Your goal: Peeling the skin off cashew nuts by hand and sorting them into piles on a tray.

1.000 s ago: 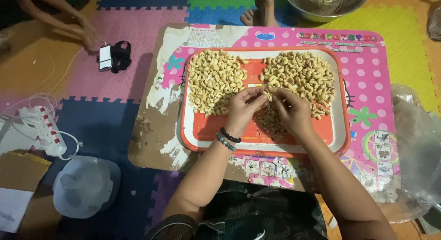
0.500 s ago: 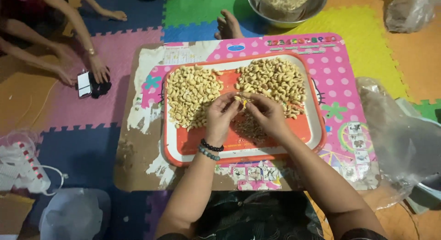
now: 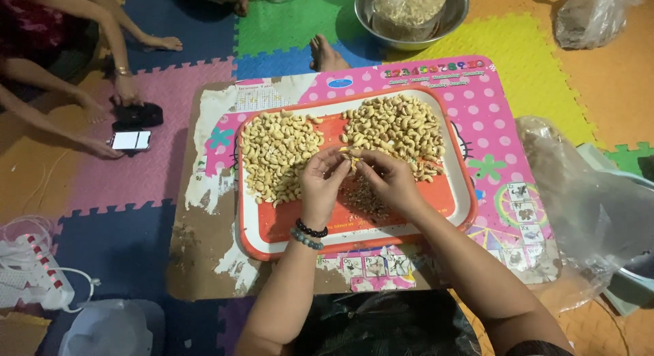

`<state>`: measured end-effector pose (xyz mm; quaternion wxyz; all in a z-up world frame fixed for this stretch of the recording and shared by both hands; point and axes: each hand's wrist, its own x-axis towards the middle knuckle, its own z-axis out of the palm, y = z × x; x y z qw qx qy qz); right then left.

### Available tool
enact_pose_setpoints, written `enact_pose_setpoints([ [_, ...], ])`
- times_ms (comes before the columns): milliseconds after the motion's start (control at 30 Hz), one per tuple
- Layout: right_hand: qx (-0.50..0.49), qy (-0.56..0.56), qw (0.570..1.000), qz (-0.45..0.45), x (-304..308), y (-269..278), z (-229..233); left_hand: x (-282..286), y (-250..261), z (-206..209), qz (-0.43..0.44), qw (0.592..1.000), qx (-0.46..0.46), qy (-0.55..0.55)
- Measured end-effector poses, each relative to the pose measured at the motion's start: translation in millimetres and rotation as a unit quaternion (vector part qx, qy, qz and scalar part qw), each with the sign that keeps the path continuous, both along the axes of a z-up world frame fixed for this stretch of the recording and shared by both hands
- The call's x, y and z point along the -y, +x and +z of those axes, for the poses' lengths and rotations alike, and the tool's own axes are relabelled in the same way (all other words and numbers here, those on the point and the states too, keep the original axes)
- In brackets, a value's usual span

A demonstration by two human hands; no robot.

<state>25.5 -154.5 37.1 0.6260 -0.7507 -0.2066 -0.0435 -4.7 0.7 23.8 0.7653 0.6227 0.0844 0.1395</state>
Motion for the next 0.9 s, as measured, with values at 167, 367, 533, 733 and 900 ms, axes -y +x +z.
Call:
enact_pose_setpoints([
  [167, 0.018, -0.027, 0.999, -0.011, 1, -1, 2, -1, -1, -6, 0.004, 0.997, 0.020, 0.073],
  [367, 0.032, -0.055, 0.998, -0.009, 1, -2, 2, 1, -2, -6, 0.030, 0.992, 0.059, 0.108],
  [533, 0.064, -0.096, 0.993, -0.010, 3, 0, -2, 1, -1, -9, 0.042, 0.988, 0.076, 0.125],
  [733, 0.310, -0.245, 0.916, -0.064, 7, 8, -3, -1, 4, -16, 0.040, 0.989, 0.056, 0.132],
  [900, 0.260, -0.207, 0.942, -0.048, 11, 4, 10, -2, 3, -14, 0.018, 0.991, 0.038, 0.125],
])
